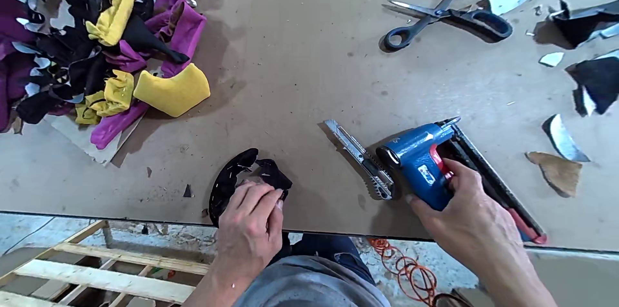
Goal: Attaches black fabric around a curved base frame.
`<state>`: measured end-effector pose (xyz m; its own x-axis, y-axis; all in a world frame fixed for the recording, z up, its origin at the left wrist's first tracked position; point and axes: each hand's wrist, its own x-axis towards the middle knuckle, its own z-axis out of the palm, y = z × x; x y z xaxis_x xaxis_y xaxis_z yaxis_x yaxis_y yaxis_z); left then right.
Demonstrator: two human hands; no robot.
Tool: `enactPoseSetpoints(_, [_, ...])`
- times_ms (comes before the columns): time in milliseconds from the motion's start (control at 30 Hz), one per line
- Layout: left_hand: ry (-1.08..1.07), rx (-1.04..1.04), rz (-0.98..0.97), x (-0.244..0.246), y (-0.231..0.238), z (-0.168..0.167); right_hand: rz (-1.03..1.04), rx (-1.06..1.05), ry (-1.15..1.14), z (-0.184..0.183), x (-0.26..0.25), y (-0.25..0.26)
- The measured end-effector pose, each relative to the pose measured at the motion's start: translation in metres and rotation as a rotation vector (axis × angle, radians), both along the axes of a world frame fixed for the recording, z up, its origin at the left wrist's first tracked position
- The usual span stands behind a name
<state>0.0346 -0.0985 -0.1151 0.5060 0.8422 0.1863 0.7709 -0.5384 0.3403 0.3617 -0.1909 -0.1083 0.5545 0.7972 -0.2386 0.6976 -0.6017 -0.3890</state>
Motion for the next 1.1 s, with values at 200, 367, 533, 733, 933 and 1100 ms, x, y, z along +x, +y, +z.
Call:
enactPoseSetpoints(200, [0.288,0.002,-0.006,0.028,0.019,0.019,0.014,0.021,-0.016,-0.005,0.003,0.001])
enactPoseSetpoints(367, [0.577,-0.198,-0.135,0.050,0.030,0.046,0.009,0.071,-0.015,-0.012,0.001,-0.002])
enactPoseSetpoints(533, [0.839,-0.291,-0.249,0.066,0.022,0.052,-0.023,0.078,0.010,-0.010,0.000,-0.002])
enactPoseSetpoints(733, [0.758,0.071,-0.361,0.039,0.002,0.032,-0.034,0.117,0.007,-0.013,-0.001,-0.002])
enactPoseSetpoints(933, [0.410,0.169,-0.292,0.009,0.008,0.010,0.011,0.273,-0.204,-0.016,0.001,-0.009])
enactPoseSetpoints(1100, [-0.026,-0.030,-0.247,-0.029,0.027,0.026,0.187,0.410,-0.116,0.023,-0.062,-0.014])
